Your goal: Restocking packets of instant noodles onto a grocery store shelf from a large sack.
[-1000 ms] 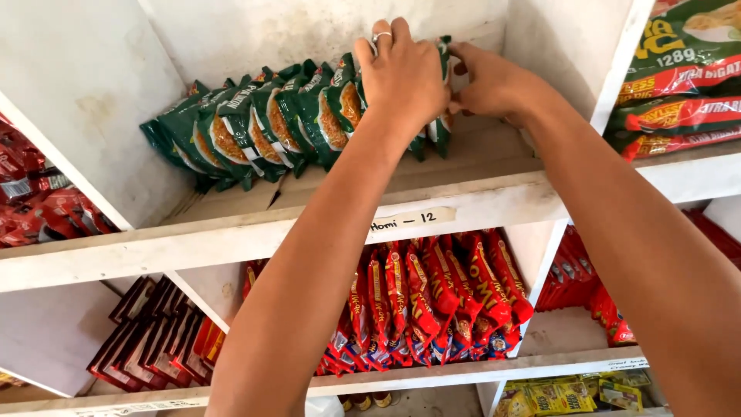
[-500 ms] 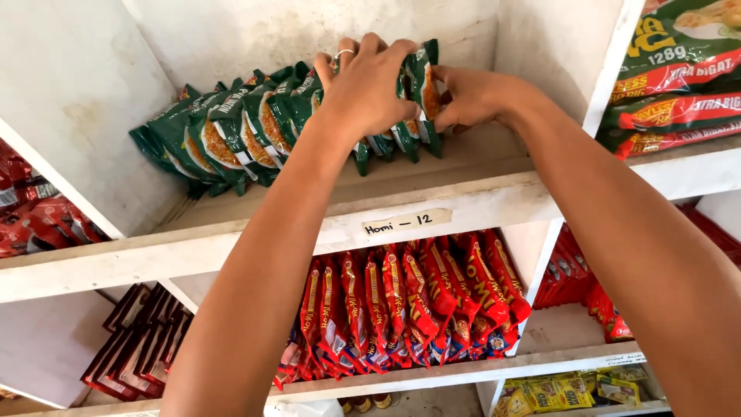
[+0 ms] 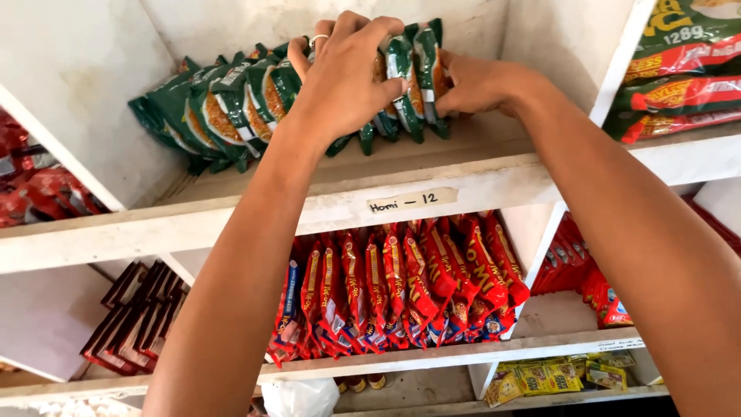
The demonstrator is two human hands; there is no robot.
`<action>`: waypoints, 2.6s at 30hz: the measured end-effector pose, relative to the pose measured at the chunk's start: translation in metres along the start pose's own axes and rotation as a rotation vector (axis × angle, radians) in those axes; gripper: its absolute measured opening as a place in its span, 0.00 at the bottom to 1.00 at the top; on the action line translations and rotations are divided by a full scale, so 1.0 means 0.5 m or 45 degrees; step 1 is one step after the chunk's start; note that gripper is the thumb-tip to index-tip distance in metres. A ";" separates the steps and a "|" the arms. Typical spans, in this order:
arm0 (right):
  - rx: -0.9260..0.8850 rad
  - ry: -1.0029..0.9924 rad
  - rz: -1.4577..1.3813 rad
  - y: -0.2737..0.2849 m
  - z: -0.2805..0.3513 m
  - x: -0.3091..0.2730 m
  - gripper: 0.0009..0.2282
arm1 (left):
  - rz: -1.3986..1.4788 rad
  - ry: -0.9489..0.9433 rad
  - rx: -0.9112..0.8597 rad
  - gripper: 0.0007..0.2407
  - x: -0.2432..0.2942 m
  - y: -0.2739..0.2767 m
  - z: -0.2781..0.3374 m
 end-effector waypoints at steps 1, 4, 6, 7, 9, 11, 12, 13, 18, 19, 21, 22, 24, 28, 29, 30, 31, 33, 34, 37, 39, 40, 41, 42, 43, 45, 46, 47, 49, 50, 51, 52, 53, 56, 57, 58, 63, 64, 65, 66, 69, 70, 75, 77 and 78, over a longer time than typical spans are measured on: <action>0.010 -0.050 -0.071 -0.002 0.007 -0.006 0.28 | 0.027 -0.024 0.032 0.23 0.000 0.012 0.011; 0.000 -0.070 -0.165 0.005 0.015 -0.013 0.36 | 0.065 -0.076 0.161 0.19 0.002 0.071 0.057; 0.036 -0.031 -0.041 0.021 -0.008 0.031 0.35 | 0.090 -0.040 0.205 0.19 0.002 0.119 0.102; 0.089 0.004 0.085 0.031 -0.021 0.050 0.34 | 0.124 -0.020 0.252 0.20 0.001 0.145 0.127; 0.141 0.181 0.153 0.043 -0.024 0.059 0.30 | 0.146 0.024 0.246 0.19 0.006 0.195 0.188; 0.184 0.367 0.207 0.030 0.047 0.043 0.27 | 0.161 0.080 0.240 0.19 0.008 0.238 0.261; 0.282 0.634 0.114 0.029 0.128 0.003 0.15 | 0.181 0.158 0.232 0.19 0.003 0.257 0.302; 0.386 0.895 0.009 0.032 0.215 -0.030 0.05 | 0.201 0.236 0.226 0.18 -0.002 0.276 0.343; 0.190 0.950 -0.139 -0.147 0.248 -0.102 0.08 | 0.254 0.649 0.398 0.16 -0.041 0.356 0.597; 0.148 0.960 -0.167 -0.188 0.257 -0.120 0.09 | 0.275 0.785 0.480 0.15 -0.054 0.371 0.658; 0.053 0.975 -0.216 -0.281 0.301 -0.140 0.11 | 0.295 0.891 0.649 0.14 -0.095 0.374 0.819; 0.001 0.983 -0.242 -0.320 0.325 -0.152 0.12 | 0.342 0.935 0.808 0.13 -0.107 0.384 0.907; -0.093 1.002 -0.297 -0.402 0.366 -0.172 0.14 | 0.299 1.162 0.936 0.12 -0.121 0.372 1.060; -0.255 1.033 -0.393 -0.535 0.404 -0.229 0.18 | 0.264 1.777 1.132 0.10 -0.065 0.333 1.327; -0.291 1.035 -0.412 -0.601 0.411 -0.235 0.19 | 0.223 1.815 1.155 0.10 -0.047 0.296 1.396; -0.319 1.028 -0.428 -0.666 0.428 -0.241 0.20 | 0.300 1.867 1.135 0.12 -0.036 0.247 1.462; -0.347 1.021 -0.444 -0.728 0.454 -0.250 0.21 | 0.377 1.918 1.117 0.14 -0.022 0.199 1.528; -0.579 0.945 -0.593 -0.905 0.507 -0.243 0.19 | 0.263 2.017 0.973 0.15 0.015 0.120 1.615; -0.769 0.849 -0.717 -0.998 0.539 -0.236 0.18 | 0.183 2.080 0.803 0.15 0.026 0.074 1.653; -1.100 0.839 -0.832 -1.198 0.653 -0.216 0.17 | 0.410 2.172 0.539 0.14 0.071 -0.008 1.662; -1.249 0.896 -0.740 -1.280 0.705 -0.185 0.17 | 0.257 2.248 0.170 0.13 0.074 -0.055 1.705; -1.374 0.947 -0.643 -1.323 0.740 -0.167 0.16 | 0.111 2.275 -0.219 0.12 0.077 -0.088 1.730; -1.388 0.947 -0.646 -1.339 0.751 -0.164 0.16 | 0.110 2.289 -0.216 0.12 0.067 -0.107 1.765; -1.421 1.048 -0.467 -1.357 0.770 -0.157 0.18 | 0.085 2.359 -0.441 0.13 0.060 -0.140 1.811; -1.449 1.146 -0.286 -1.376 0.788 -0.149 0.19 | 0.060 2.419 -0.670 0.15 0.056 -0.173 1.857; -1.501 1.184 -0.160 -1.398 0.798 -0.139 0.17 | -0.075 2.505 -0.688 0.16 -0.001 -0.149 1.893; -1.544 1.219 -0.029 -1.409 0.806 -0.128 0.16 | -0.215 2.577 -0.706 0.18 -0.028 -0.133 1.912; -1.549 1.214 -0.026 -1.408 0.807 -0.132 0.16 | -0.206 2.579 -0.709 0.18 -0.050 -0.119 1.929; -1.578 1.160 -0.029 -1.410 0.802 -0.137 0.15 | -0.655 2.385 -0.565 0.24 -0.114 -0.052 1.931; -1.577 1.155 -0.026 -1.411 0.804 -0.137 0.15 | -0.650 2.383 -0.567 0.24 -0.169 0.029 1.755; -1.539 1.161 -0.036 -1.409 0.803 -0.140 0.16 | -0.352 2.457 0.320 0.17 -0.167 0.206 1.590; -1.500 1.165 -0.046 -1.407 0.801 -0.142 0.17 | -0.020 2.352 1.194 0.16 -0.084 0.395 1.467; -1.498 1.159 -0.044 -1.404 0.797 -0.146 0.17 | -0.015 2.352 1.190 0.16 -0.130 0.312 1.583; -1.551 1.099 -0.073 -1.400 0.791 -0.145 0.18 | 0.047 2.583 0.852 0.21 -0.115 0.112 1.820; -1.538 1.098 -0.098 -1.400 0.789 -0.144 0.17 | 0.103 2.533 0.899 0.21 -0.113 0.116 1.807; -1.527 1.098 -0.126 -1.399 0.789 -0.143 0.17 | 0.155 2.485 0.945 0.21 -0.106 0.122 1.796; -1.558 1.083 -0.144 -1.406 0.789 -0.134 0.18 | 0.074 2.780 0.356 0.14 -0.074 0.020 1.912; -1.535 1.093 -0.181 -1.405 0.789 -0.134 0.18 | 0.026 2.825 0.169 0.14 -0.066 0.000 1.927; -1.535 1.095 -0.181 -1.410 0.788 -0.128 0.18 | 0.025 2.825 0.170 0.14 -0.051 0.002 1.921; -1.529 1.082 -0.282 -1.413 0.783 -0.126 0.17 | -0.177 2.635 -0.023 0.05 -0.049 0.008 1.893; -1.422 1.029 -0.407 -1.400 0.756 -0.143 0.20 | -0.269 2.444 -0.214 0.07 -0.023 0.020 1.843; -1.329 0.982 -0.428 -1.387 0.744 -0.147 0.23 | -0.163 2.464 -0.226 0.10 -0.007 0.017 1.835; -1.167 1.097 -0.413 -1.359 0.716 -0.194 0.34 | 0.053 2.295 -0.158 0.11 0.025 0.104 1.634; -1.109 1.161 -0.448 -1.333 0.707 -0.206 0.35 | 0.179 2.284 -0.091 0.12 0.031 0.116 1.594; -1.183 1.086 -0.515 -1.325 0.704 -0.199 0.26 | 0.425 2.298 0.109 0.11 0.031 0.107 1.596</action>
Point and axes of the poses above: each hand's wrist, its own z-axis away from the middle knuckle, its own y-axis out of the back of the hand, x = y × z, the point moved 8 cm from there along -z, towards the middle knuckle, and after that the axes turned 8 degrees about y, right-handed, at the moved point
